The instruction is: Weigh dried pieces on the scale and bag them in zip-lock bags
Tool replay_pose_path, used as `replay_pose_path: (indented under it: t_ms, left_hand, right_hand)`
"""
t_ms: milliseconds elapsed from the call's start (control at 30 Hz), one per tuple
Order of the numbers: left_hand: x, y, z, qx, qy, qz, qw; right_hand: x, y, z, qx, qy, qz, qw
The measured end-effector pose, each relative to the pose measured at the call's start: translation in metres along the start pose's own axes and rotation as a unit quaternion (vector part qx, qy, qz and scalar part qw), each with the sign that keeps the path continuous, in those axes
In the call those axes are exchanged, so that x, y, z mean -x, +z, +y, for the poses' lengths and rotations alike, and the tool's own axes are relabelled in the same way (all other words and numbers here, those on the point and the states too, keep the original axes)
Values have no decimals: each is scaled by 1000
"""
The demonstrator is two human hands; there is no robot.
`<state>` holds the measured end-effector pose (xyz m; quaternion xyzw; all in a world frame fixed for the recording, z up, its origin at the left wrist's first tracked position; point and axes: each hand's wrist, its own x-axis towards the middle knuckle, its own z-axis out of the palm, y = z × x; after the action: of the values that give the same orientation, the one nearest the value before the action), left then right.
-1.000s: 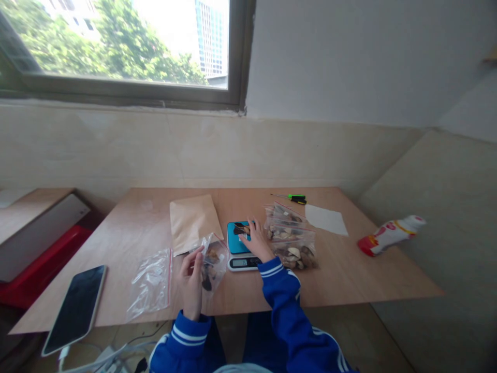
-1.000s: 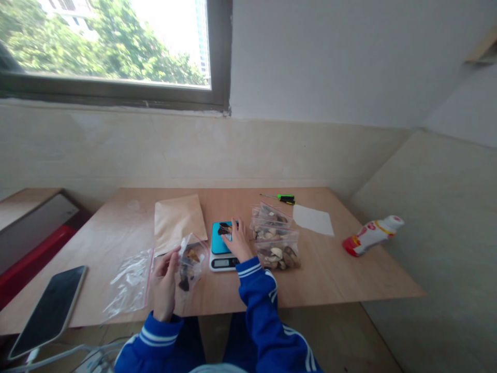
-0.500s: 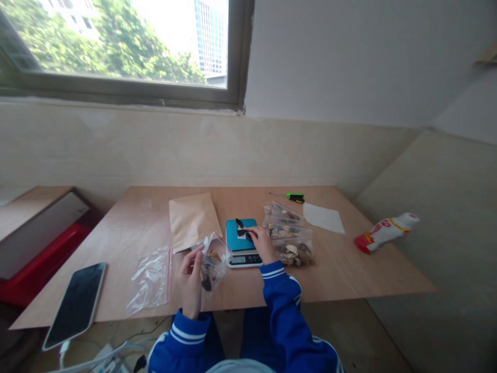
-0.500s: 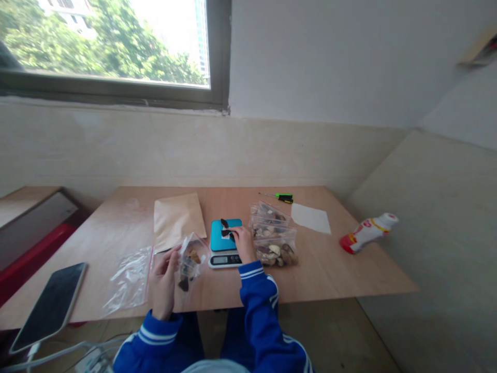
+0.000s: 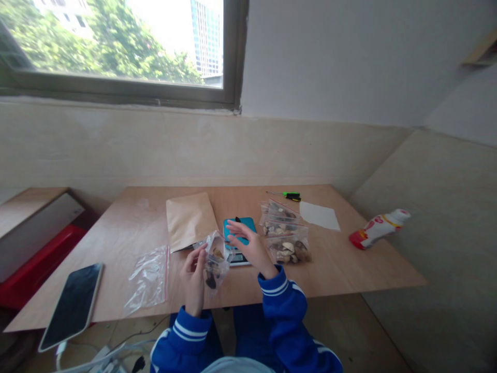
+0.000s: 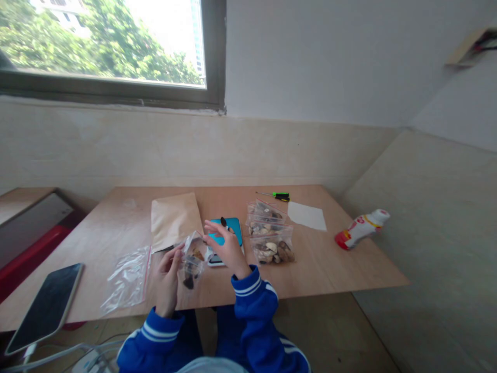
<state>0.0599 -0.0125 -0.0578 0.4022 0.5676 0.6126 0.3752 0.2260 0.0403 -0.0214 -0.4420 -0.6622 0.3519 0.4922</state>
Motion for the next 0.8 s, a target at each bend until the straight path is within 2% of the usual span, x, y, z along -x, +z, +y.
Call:
replay_pose_path:
  t_ms: [33,100,200,267,367,567,800]
  left_hand:
    - [0,0,-1,1,0,-1,1000]
    - [0,0,-1,2,0,-1,1000]
    - [0,-2,0,3,-6,4,1000]
    - [0,-3,2,4,-8,10,1000]
    - [0,-4,4,0,-7,14,1000]
    - [1,-7,4,-9,0,20,1000]
    - [4,-11,2,9,-8,36,999]
  right_hand:
    - [0,1,1,8,-3,-4,1000]
    - [-2,0,16,59,-12,31,998]
    - [-5,-8,54,185,-22,78,979]
    - [-6,-12,80,247,-12,57,967]
    - [-6,-14,103,279,-4,29,960]
    - [-3,-10,111,286,-3,40,957]
    - [-4,-17,118,293,-2,67,954]
